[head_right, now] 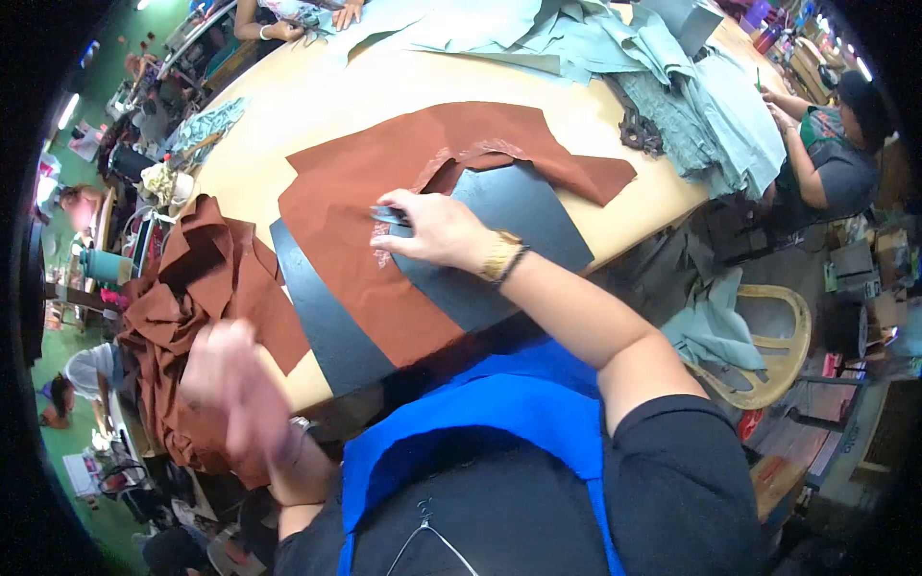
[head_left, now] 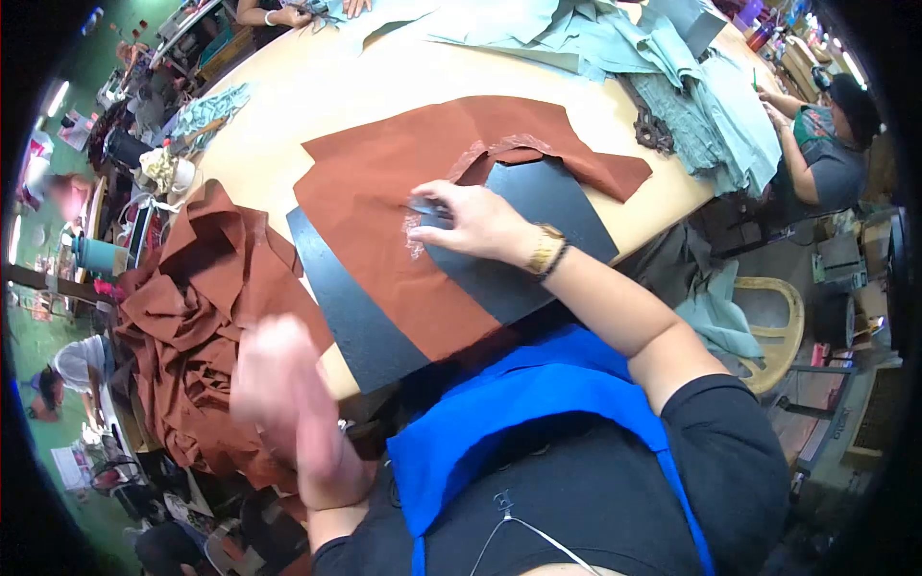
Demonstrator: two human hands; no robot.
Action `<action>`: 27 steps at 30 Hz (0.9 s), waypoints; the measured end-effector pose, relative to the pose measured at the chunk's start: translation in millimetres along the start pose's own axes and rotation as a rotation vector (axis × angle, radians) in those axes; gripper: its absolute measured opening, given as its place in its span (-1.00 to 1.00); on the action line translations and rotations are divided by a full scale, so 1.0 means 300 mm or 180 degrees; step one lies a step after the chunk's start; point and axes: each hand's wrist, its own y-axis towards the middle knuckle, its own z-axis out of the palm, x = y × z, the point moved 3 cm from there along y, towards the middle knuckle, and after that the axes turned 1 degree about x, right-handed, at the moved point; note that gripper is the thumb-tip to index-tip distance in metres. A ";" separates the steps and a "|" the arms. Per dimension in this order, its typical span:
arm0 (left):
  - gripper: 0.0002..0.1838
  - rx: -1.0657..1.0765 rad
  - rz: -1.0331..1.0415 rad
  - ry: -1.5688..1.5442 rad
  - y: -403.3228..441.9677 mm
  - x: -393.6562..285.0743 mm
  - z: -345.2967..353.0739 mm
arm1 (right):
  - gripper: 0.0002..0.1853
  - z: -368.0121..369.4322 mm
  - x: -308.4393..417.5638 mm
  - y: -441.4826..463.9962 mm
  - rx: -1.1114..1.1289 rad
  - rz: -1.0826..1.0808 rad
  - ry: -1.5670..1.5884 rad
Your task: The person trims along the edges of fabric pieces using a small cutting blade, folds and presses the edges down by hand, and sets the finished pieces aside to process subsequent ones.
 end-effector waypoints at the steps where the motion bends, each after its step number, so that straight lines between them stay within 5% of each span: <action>1: -0.72 0.0223 0.0699 0.0143 0.047 -0.102 -0.026 | -0.39 0.026 0.022 0.021 0.0062 0.0007 -0.0367; 5: -0.76 0.0388 0.2557 0.0795 0.154 -0.405 -0.085 | -0.42 0.214 0.054 0.077 -0.0039 -0.0485 -0.0851; 12: -0.82 -0.0044 0.3414 0.1439 0.184 -0.538 -0.136 | -0.47 0.235 0.172 0.042 0.1630 -0.1064 -0.0115; 16: -0.86 -0.0304 0.3560 0.1688 0.158 -0.548 -0.178 | -0.50 0.038 0.163 -0.042 0.1143 -0.0542 0.0238; 19: -0.91 -0.0197 0.3554 0.1539 0.193 -0.510 -0.142 | -0.56 -0.158 -0.001 -0.085 -0.0231 -0.0264 -0.0346; 22: -0.79 0.0049 0.2446 0.0069 0.178 -0.422 -0.024 | -0.53 -0.383 -0.136 -0.175 -0.1114 0.1131 -0.1032; 27: -0.59 0.1146 -0.0141 0.1278 0.113 0.243 0.253 | -0.55 -0.477 -0.454 -0.301 -0.0747 0.1731 -0.0882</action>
